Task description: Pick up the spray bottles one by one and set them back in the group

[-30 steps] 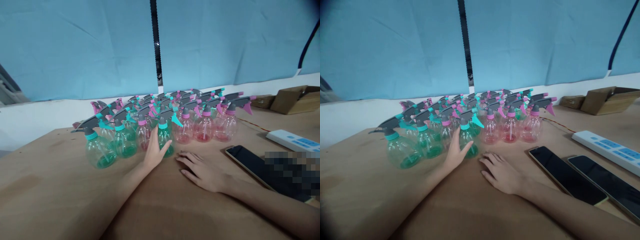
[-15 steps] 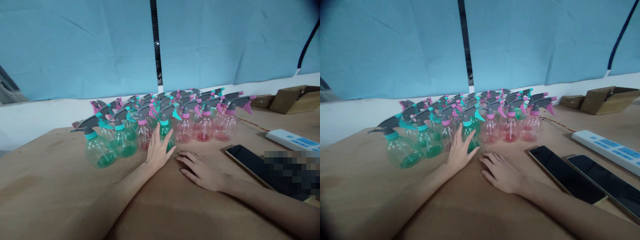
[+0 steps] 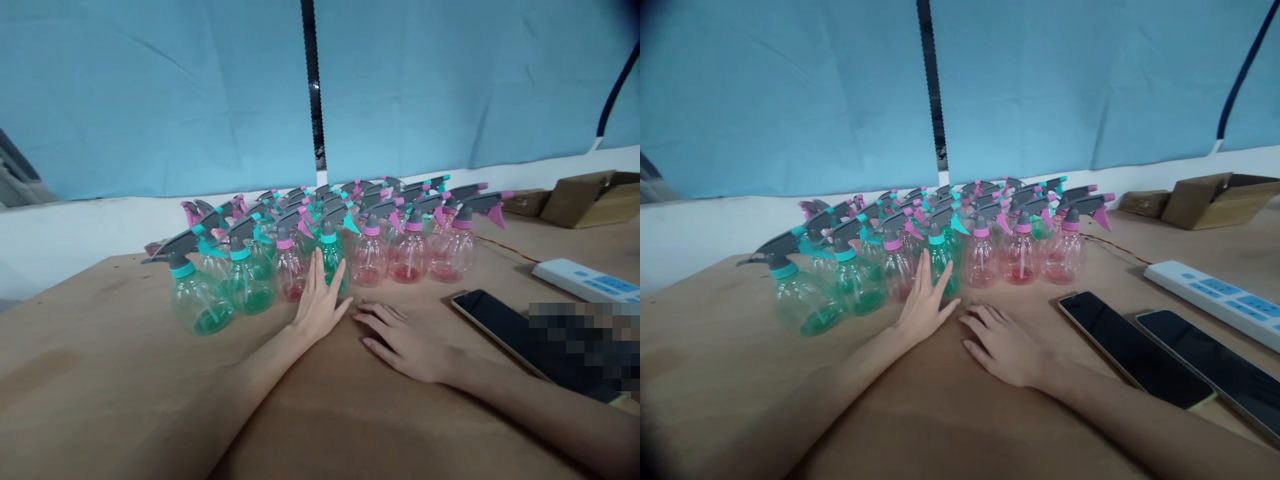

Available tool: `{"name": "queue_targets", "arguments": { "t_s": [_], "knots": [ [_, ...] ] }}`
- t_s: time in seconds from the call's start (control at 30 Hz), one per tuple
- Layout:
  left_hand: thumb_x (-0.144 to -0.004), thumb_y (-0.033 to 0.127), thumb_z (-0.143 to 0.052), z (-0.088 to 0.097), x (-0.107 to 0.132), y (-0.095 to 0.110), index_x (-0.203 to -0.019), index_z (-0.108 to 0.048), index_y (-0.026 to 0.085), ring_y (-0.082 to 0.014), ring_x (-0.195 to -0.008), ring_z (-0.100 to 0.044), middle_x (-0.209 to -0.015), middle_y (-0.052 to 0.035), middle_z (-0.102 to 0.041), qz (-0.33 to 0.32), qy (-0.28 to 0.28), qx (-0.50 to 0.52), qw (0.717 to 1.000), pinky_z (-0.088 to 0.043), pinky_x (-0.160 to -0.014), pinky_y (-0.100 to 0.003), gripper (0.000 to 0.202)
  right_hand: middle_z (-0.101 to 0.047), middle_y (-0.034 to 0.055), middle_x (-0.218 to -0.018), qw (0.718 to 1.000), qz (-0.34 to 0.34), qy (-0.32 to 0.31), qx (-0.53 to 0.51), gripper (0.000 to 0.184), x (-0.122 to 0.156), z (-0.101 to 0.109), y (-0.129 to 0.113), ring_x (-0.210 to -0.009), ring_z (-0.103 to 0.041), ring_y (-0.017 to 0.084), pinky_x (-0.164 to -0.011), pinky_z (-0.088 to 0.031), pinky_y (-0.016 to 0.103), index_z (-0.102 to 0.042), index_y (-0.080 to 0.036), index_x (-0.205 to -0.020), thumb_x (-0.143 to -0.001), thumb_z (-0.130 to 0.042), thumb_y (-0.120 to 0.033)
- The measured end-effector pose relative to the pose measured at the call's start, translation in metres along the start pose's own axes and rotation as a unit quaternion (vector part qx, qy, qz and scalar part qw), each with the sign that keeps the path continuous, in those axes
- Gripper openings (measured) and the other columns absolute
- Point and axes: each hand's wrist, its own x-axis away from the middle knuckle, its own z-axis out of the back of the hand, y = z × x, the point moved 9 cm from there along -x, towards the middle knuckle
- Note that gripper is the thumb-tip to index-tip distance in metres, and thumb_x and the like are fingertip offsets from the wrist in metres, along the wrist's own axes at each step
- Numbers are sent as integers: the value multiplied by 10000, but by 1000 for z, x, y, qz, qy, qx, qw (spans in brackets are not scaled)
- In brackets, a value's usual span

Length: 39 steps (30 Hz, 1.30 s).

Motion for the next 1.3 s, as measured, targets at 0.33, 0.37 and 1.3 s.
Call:
{"name": "queue_targets", "arguments": {
  "t_s": [0.33, 0.37, 1.3],
  "knots": [
    [-892, 345, -385, -2, 49, 18, -1403, -186, 175, -341, -1351, -83, -1486, -137, 135, 34, -187, 85, 978, -274, -1042, -483, 574, -430, 119, -1352, 1000, -1, -16, 1, 443, -1, -3, 0, -1265, -344, 239, -1038, -296, 451, -414, -153, -1316, -925, -338, -346],
    [-901, 379, -355, -3, 56, 20, -1407, -186, 178, -326, -1346, -142, -1496, -139, 51, 25, -229, 97, 968, -285, -1040, -475, 570, -419, 115, -1364, 1000, -1, -18, 1, 449, -1, -3, 1, -1276, -329, 236, -1044, -289, 446, -409, -148, -1322, -925, -339, -345],
    [-904, 387, -374, 6, 65, 27, -1371, -312, 206, -218, -1337, -226, -1446, -68, -269, -92, -296, 121, 943, -245, -1079, -436, 504, -412, 104, -1373, 1000, 9, -17, 0, 443, -1, -4, 0, -1279, -328, 222, -1045, -297, 433, -411, -159, -1320, -928, -337, -352]
  ]
}}
